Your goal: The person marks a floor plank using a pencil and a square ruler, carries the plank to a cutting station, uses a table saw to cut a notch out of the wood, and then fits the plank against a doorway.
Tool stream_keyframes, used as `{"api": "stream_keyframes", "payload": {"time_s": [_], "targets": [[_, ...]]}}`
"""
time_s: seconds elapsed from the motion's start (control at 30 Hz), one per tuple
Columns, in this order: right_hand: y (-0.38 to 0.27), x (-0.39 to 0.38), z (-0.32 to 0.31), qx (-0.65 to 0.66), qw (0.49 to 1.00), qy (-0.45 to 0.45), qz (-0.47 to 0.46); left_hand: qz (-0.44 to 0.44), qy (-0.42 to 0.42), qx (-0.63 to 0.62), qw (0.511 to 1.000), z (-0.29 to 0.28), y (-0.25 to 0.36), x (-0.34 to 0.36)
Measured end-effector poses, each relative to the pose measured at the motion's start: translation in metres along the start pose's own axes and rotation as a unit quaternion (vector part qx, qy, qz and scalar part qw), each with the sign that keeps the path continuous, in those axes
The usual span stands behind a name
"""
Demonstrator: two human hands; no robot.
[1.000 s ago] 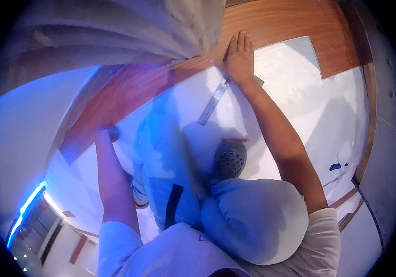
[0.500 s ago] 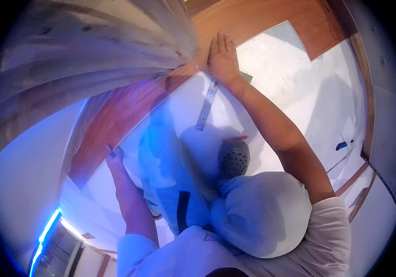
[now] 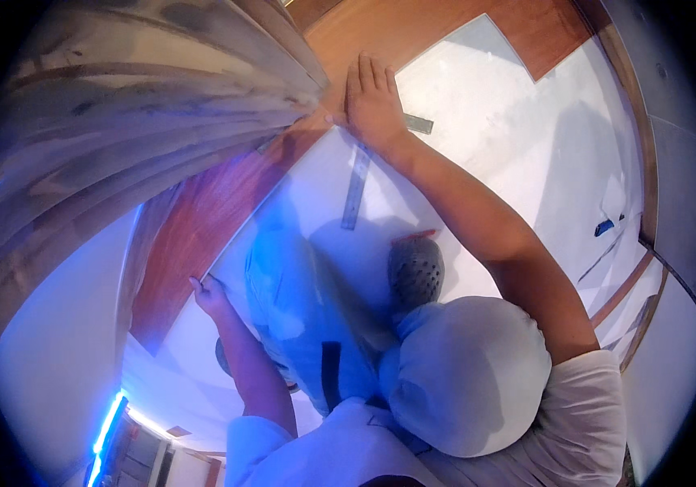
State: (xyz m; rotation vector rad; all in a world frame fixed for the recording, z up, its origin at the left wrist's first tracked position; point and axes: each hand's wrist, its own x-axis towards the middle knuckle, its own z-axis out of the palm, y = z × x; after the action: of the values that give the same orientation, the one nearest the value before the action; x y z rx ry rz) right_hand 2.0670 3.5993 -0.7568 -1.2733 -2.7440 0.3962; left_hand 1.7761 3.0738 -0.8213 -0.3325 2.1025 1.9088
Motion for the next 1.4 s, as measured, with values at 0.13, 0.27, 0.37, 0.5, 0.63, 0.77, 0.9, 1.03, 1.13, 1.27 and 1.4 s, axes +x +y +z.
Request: {"api": "stream_keyframes", "payload": {"time_s": [0.13,0.27,0.37,0.5,0.63,0.77,0.9,1.03,1.13,1.27,1.4], "targets": [[0.004,0.001,0.005,0.006,1.0,0.023,0.008,0.048,-0.074,0.109,0.99,0.01,0.002,-0.009],[-0.003,0.0,0.004,0.043,0.998,0.035,0.014,0.026,-0.01,0.16,0.987,-0.018,-0.009,0.019],[0.001,-0.002,0.009,0.035,0.999,0.036,0.021,-0.023,0.002,0.092,0.996,0.009,-0.002,0.005],[-0.007,0.0,-0.001,0.056,0.998,0.015,0.017,-0.05,0.0,0.048,0.998,-0.002,0.006,0.004],[0.0,0.001,0.004,0.078,0.996,0.046,0.017,0.096,-0.058,0.268,0.957,-0.029,-0.007,0.02],[0.001,-0.003,0.004,0.073,0.997,0.013,0.034,0.13,0.007,0.454,0.882,0.008,0.005,-0.015],[-0.005,-0.002,-0.002,0.079,0.996,0.007,0.04,0.058,0.0,0.375,0.925,0.001,0.013,-0.008],[-0.002,-0.001,-0.001,0.08,0.996,0.019,0.043,0.023,-0.048,0.211,0.976,-0.005,0.0,-0.005],[-0.006,0.0,-0.001,0.089,0.995,0.031,0.04,-0.082,-0.229,-0.113,0.963,-0.029,0.007,0.011],[-0.012,0.0,-0.001,0.111,0.992,0.05,0.024,-0.188,-0.186,-0.368,0.891,-0.067,0.0,0.036],[-0.002,-0.002,0.004,0.109,0.991,0.066,0.03,-0.193,-0.22,-0.367,0.883,-0.014,0.005,0.011]]}}
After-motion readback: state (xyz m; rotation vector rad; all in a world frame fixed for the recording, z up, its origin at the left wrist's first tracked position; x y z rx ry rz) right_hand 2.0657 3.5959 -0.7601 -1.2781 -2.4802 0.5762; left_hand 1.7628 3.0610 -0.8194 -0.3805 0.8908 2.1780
